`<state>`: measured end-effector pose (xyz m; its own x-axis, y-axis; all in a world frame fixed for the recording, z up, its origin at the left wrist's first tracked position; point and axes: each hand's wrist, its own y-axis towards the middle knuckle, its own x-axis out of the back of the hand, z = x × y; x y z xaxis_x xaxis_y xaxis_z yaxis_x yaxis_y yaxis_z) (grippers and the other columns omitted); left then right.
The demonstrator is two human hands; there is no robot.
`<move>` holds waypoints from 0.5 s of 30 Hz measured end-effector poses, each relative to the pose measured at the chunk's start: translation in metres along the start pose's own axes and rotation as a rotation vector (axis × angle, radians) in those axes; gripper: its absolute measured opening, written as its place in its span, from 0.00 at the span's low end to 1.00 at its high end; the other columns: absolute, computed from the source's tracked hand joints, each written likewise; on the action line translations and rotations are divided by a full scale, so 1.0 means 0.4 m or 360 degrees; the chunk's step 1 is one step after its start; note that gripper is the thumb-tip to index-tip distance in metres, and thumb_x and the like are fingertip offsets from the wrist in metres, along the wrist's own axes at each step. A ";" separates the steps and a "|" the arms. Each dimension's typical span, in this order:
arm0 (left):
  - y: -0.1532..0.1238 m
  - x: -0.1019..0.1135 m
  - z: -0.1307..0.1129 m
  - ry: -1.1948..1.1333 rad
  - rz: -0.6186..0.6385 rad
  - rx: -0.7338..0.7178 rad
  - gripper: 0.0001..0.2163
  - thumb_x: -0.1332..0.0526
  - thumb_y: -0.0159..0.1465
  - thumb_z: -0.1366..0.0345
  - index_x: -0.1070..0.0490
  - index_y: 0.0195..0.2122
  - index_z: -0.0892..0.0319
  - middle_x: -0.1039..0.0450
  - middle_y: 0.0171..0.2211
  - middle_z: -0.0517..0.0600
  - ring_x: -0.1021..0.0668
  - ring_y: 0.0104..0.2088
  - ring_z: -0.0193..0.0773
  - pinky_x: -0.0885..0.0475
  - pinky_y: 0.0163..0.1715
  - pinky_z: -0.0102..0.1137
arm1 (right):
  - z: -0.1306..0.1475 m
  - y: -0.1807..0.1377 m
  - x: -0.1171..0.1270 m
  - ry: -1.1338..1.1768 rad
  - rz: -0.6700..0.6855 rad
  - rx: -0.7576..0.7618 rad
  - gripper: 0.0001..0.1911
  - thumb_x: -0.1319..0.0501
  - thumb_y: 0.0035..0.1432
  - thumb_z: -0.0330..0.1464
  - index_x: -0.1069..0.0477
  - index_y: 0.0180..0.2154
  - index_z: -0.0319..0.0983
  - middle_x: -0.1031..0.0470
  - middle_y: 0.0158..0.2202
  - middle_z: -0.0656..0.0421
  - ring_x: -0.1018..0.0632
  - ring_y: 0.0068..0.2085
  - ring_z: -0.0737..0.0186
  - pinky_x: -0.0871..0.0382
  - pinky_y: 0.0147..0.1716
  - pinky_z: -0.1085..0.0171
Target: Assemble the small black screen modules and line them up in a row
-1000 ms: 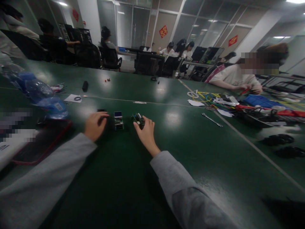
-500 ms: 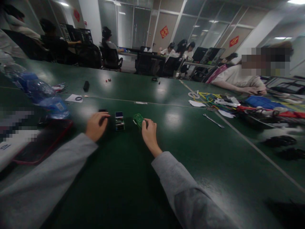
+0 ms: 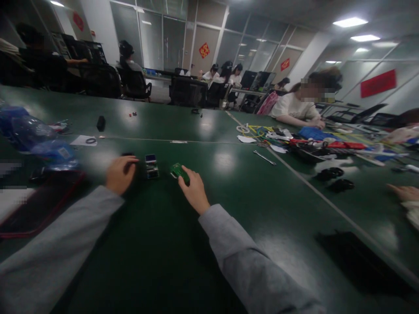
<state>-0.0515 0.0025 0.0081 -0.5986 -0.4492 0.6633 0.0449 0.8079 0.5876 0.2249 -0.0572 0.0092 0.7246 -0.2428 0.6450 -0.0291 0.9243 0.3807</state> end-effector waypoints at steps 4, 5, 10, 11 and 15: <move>-0.002 -0.001 0.002 -0.0003 -0.0010 -0.0011 0.09 0.46 0.62 0.65 0.29 0.42 0.53 0.27 0.48 0.51 0.29 0.52 0.47 0.36 0.52 0.47 | 0.017 -0.133 0.080 -0.0067 0.0106 0.0007 0.26 0.40 0.59 0.40 0.37 0.58 0.44 0.29 0.50 0.54 0.27 0.48 0.52 0.31 0.48 0.49; -0.002 -0.002 0.002 -0.0002 -0.0013 -0.0011 0.09 0.46 0.62 0.65 0.29 0.42 0.54 0.27 0.48 0.51 0.29 0.52 0.47 0.36 0.52 0.47 | 0.018 -0.173 0.104 -0.0047 0.0145 -0.0008 0.27 0.39 0.58 0.41 0.38 0.58 0.45 0.29 0.50 0.54 0.27 0.49 0.52 0.31 0.49 0.49; -0.002 -0.006 0.006 0.0014 -0.0037 -0.0022 0.09 0.46 0.62 0.66 0.29 0.41 0.54 0.26 0.48 0.51 0.29 0.52 0.47 0.36 0.52 0.46 | -0.042 -0.368 0.264 -0.0078 0.0104 -0.0204 0.27 0.38 0.56 0.45 0.36 0.57 0.52 0.30 0.53 0.56 0.27 0.51 0.48 0.31 0.50 0.47; -0.002 -0.007 0.007 0.0020 -0.0033 -0.0028 0.09 0.46 0.62 0.66 0.29 0.41 0.54 0.26 0.48 0.51 0.29 0.52 0.47 0.36 0.52 0.46 | -0.069 -0.401 0.308 -0.0133 0.0018 -0.0285 0.28 0.37 0.54 0.47 0.36 0.56 0.53 0.29 0.52 0.55 0.26 0.50 0.47 0.30 0.49 0.46; -0.002 -0.007 0.009 0.0026 -0.0037 -0.0040 0.09 0.46 0.62 0.66 0.29 0.41 0.54 0.26 0.48 0.51 0.29 0.52 0.47 0.36 0.52 0.46 | -0.173 -0.490 0.509 -0.0364 -0.0394 -0.0657 0.33 0.36 0.44 0.56 0.31 0.52 0.54 0.27 0.46 0.44 0.24 0.44 0.41 0.32 0.40 0.42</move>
<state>-0.0528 0.0045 0.0039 -0.5867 -0.4739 0.6566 0.0514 0.7874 0.6142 0.4259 -0.2673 0.0200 0.5055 -0.4841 0.7143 0.4308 0.8588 0.2771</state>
